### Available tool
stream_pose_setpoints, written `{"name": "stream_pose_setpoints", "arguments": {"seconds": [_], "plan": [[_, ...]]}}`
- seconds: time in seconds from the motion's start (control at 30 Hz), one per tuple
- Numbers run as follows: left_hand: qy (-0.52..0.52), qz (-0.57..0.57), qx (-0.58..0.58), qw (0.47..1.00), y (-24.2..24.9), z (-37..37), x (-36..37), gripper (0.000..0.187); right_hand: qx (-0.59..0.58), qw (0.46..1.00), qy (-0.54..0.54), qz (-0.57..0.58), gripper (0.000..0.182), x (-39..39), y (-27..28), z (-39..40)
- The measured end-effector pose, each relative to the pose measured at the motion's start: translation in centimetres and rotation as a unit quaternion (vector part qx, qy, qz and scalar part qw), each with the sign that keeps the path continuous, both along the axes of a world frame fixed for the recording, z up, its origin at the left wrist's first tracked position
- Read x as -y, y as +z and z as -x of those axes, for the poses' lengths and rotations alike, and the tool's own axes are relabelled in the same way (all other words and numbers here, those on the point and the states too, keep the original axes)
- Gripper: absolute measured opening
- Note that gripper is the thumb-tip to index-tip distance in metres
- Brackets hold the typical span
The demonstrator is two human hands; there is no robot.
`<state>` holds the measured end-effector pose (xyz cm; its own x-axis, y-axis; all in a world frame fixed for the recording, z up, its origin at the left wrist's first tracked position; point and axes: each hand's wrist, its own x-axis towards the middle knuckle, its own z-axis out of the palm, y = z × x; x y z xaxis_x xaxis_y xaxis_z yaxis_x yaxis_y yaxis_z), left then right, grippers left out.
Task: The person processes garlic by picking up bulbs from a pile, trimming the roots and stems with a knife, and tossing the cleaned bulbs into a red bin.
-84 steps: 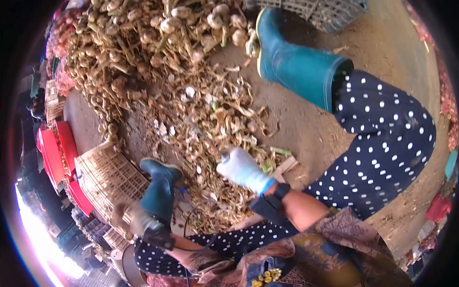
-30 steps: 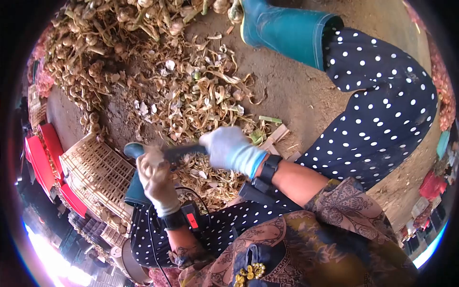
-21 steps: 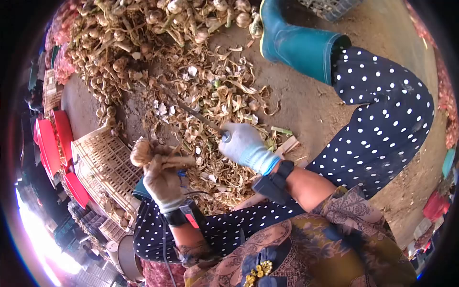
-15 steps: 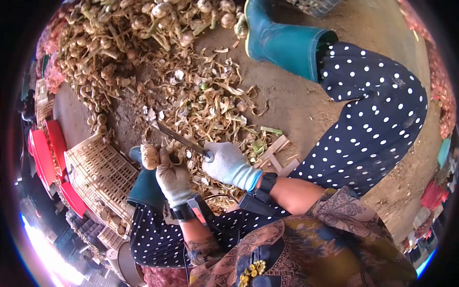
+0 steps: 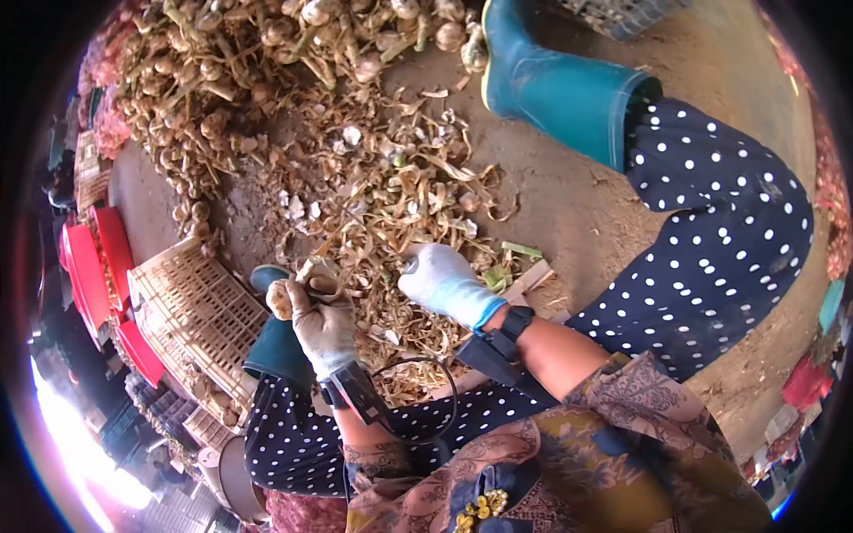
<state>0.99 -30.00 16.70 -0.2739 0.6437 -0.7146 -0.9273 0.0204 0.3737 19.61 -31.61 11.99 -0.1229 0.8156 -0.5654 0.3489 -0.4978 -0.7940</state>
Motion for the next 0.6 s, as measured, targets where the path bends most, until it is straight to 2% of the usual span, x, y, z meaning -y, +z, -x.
{"name": "stream_pose_setpoints", "arguments": {"seconds": [0.1,0.13,0.2,0.23,0.27,0.33,0.37,0.4,0.43,0.47,0.5,0.53,0.57,0.6], "plan": [[-0.025,-0.019,-0.012,0.999,0.7,0.0,-0.4,0.007,0.000,0.999,-0.036,-0.010,0.026,0.2,-0.4,-0.2],[-0.003,0.024,-0.014,1.000,-0.6,2.0,-0.3,0.005,0.015,0.998,-0.049,-0.021,0.026,0.4,-1.3,-0.1],[-0.041,-0.164,0.183,0.968,1.7,6.1,-1.0,0.015,-0.030,0.997,-0.065,-0.015,0.026,-0.5,0.8,-1.3],[0.075,-0.041,-0.004,0.996,2.8,11.5,-1.0,0.025,-0.036,0.996,-0.078,-0.017,0.026,-0.7,1.2,-1.5],[0.191,0.085,-0.188,0.960,3.0,15.2,-1.8,0.035,-0.041,0.995,-0.090,-0.017,0.026,-0.9,1.5,-1.8],[0.357,0.015,-0.149,0.922,11.5,4.5,-6.9,0.055,-0.051,0.994,-0.092,0.002,0.025,-2.0,2.9,-2.4],[0.189,-0.153,-0.116,0.963,8.4,11.1,-6.2,0.053,-0.070,0.993,-0.094,0.013,0.023,-2.4,3.3,-2.6],[0.013,-0.313,-0.079,0.946,5.2,18.0,-5.7,0.051,-0.091,0.989,-0.120,0.003,0.021,-2.7,3.5,-2.5],[-0.238,-0.409,-0.101,0.875,4.2,16.7,-10.5,0.040,-0.093,0.988,-0.125,0.006,0.021,-2.9,3.5,-2.4],[-0.297,-0.242,-0.454,0.804,2.7,14.0,-14.1,0.036,-0.094,0.987,-0.127,0.009,0.020,-3.1,3.2,-2.5],[-0.303,-0.033,-0.733,0.608,0.7,10.0,-17.4,0.034,-0.087,0.987,-0.135,0.013,0.020,-3.0,2.7,-2.5],[-0.294,-0.044,-0.755,0.584,2.3,2.8,-21.4,0.035,-0.079,0.986,-0.143,0.017,0.020,-2.8,2.1,-2.4],[-0.308,-0.169,-0.596,0.723,0.0,1.9,-25.5,0.046,-0.099,0.980,-0.167,0.053,0.020,-2.8,1.8,-2.4],[-0.331,-0.155,-0.443,0.819,0.5,-1.3,-28.9,0.049,-0.119,0.973,-0.172,0.101,0.019,-2.7,1.5,-2.5]]}}
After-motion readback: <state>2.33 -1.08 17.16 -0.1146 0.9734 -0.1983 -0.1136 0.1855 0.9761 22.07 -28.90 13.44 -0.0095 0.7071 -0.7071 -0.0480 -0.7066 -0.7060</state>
